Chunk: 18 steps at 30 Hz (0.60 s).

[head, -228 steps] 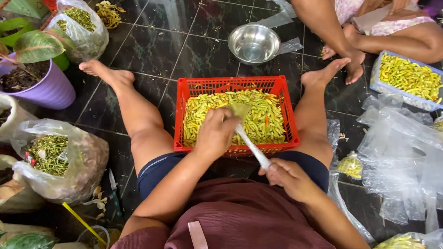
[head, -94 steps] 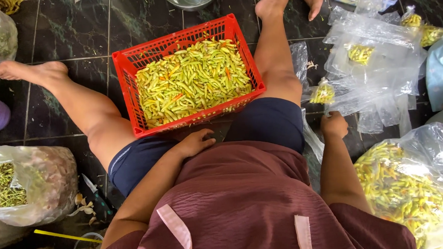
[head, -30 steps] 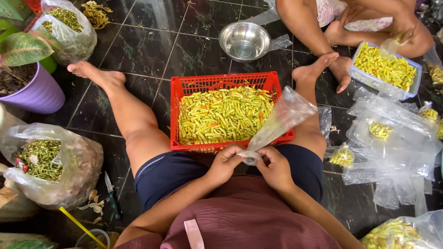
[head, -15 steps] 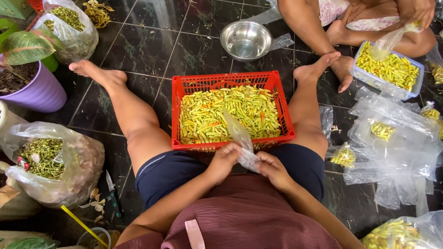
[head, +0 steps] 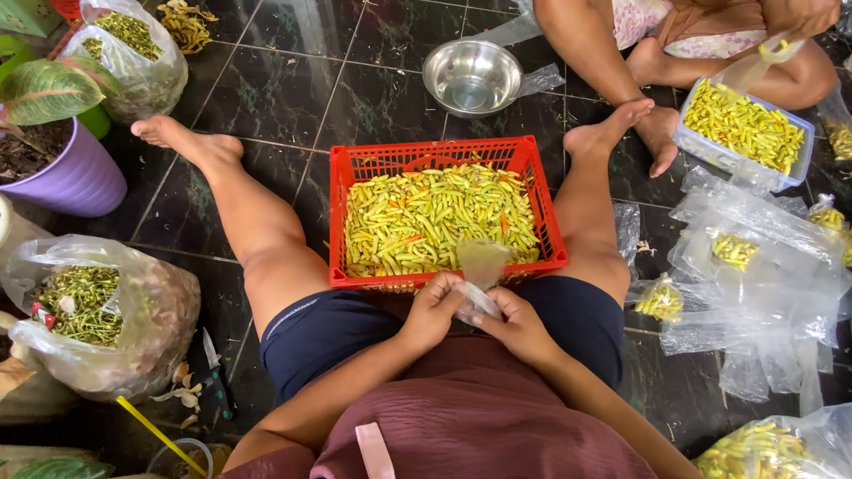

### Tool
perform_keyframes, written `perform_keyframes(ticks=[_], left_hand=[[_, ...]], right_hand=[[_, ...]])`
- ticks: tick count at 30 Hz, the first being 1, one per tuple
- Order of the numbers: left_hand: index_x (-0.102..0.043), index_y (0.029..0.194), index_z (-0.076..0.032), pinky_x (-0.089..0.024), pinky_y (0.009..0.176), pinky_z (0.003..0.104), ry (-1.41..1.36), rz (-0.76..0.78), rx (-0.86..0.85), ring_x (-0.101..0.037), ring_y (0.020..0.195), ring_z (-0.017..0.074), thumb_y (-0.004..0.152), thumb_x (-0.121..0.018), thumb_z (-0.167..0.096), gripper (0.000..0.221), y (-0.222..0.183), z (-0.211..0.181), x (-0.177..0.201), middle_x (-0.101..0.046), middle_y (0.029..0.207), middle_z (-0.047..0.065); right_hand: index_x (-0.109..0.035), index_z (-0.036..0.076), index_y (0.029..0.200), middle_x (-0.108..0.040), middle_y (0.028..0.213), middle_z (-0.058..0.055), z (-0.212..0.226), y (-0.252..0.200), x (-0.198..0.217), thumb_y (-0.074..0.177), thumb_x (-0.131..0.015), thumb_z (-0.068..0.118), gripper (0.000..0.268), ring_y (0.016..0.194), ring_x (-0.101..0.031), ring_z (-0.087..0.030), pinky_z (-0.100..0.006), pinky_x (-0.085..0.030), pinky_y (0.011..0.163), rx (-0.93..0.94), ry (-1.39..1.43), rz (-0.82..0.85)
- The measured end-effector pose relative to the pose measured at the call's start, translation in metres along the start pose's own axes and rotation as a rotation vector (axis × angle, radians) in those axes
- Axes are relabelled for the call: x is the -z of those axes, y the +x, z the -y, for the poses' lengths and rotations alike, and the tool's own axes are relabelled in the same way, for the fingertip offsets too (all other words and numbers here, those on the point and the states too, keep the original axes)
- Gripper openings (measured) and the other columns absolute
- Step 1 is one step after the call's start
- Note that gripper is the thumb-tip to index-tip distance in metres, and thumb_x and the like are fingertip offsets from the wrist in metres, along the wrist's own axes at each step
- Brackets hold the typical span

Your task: Packing small yellow chilies from a red plastic crate into individual clear plastic bags while sitting on the floor.

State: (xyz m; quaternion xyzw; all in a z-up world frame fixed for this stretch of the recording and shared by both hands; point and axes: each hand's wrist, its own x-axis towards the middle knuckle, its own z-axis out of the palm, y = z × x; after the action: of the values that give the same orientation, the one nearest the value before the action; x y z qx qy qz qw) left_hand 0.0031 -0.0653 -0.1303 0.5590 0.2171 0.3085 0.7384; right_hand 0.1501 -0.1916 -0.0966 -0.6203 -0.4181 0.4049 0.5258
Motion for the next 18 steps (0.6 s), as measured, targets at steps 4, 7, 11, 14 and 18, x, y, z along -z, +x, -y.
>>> perform_keyframes(ticks=[4, 7, 11, 14, 18], left_hand=[[-0.065, 0.104, -0.001, -0.054, 0.064, 0.023, -0.110, 0.094, 0.029, -0.061, 0.066, 0.0079, 0.094, -0.059, 0.002, 0.012, -0.003, 0.002, 0.000, -0.062, 0.075, 0.002], [-0.067, 0.097, 0.000, -0.050, 0.058, 0.020, -0.070, 0.227, 0.066, -0.057, 0.060, 0.0062, 0.090, -0.066, -0.003, 0.008, -0.004, -0.009, 0.002, -0.058, 0.069, 0.000], [-0.071, 0.087, -0.002, -0.048, 0.059, 0.024, 0.134, 0.149, 0.001, -0.056, 0.060, 0.0094, 0.087, -0.075, -0.003, 0.004, -0.003, -0.010, 0.002, -0.065, 0.067, 0.003], [-0.073, 0.089, -0.004, -0.051, 0.065, 0.024, 0.133, -0.054, -0.038, -0.057, 0.065, 0.0079, 0.092, -0.072, -0.006, 0.004, 0.001, -0.005, 0.002, -0.066, 0.070, 0.002], [-0.073, 0.091, -0.005, -0.048, 0.065, 0.024, 0.209, -0.195, -0.114, -0.054, 0.068, 0.0080, 0.100, -0.066, -0.012, 0.013, 0.006, -0.007, 0.009, -0.064, 0.069, 0.002]], right_hand=[[-0.074, 0.004, 0.091, -0.060, 0.067, -0.005, -0.026, 0.008, 0.004, 0.094, -0.069, 0.010, 0.009, 0.063, -0.050, -0.013, -0.026, -0.044, 0.058, -0.035, 0.084, -0.007], [-0.068, 0.001, 0.096, -0.042, 0.061, -0.004, -0.041, 0.010, 0.005, 0.095, -0.058, 0.005, 0.011, 0.053, -0.038, -0.011, -0.025, -0.033, 0.050, -0.145, 0.440, -0.033], [-0.065, 0.001, 0.097, -0.060, 0.076, -0.009, -0.033, 0.009, 0.006, 0.090, -0.064, 0.011, 0.012, 0.067, -0.060, -0.019, -0.034, -0.050, 0.067, -0.170, 0.612, -0.026], [-0.068, 0.000, 0.094, -0.063, 0.084, -0.011, -0.033, 0.011, 0.007, 0.091, -0.069, 0.019, 0.019, 0.081, -0.061, -0.023, -0.039, -0.053, 0.079, -0.124, 0.333, -0.012], [-0.065, -0.004, 0.121, -0.053, 0.119, -0.022, -0.012, 0.007, -0.006, 0.087, -0.076, 0.002, 0.036, 0.108, -0.064, -0.032, -0.041, -0.057, 0.092, 0.168, -0.107, -0.260]])
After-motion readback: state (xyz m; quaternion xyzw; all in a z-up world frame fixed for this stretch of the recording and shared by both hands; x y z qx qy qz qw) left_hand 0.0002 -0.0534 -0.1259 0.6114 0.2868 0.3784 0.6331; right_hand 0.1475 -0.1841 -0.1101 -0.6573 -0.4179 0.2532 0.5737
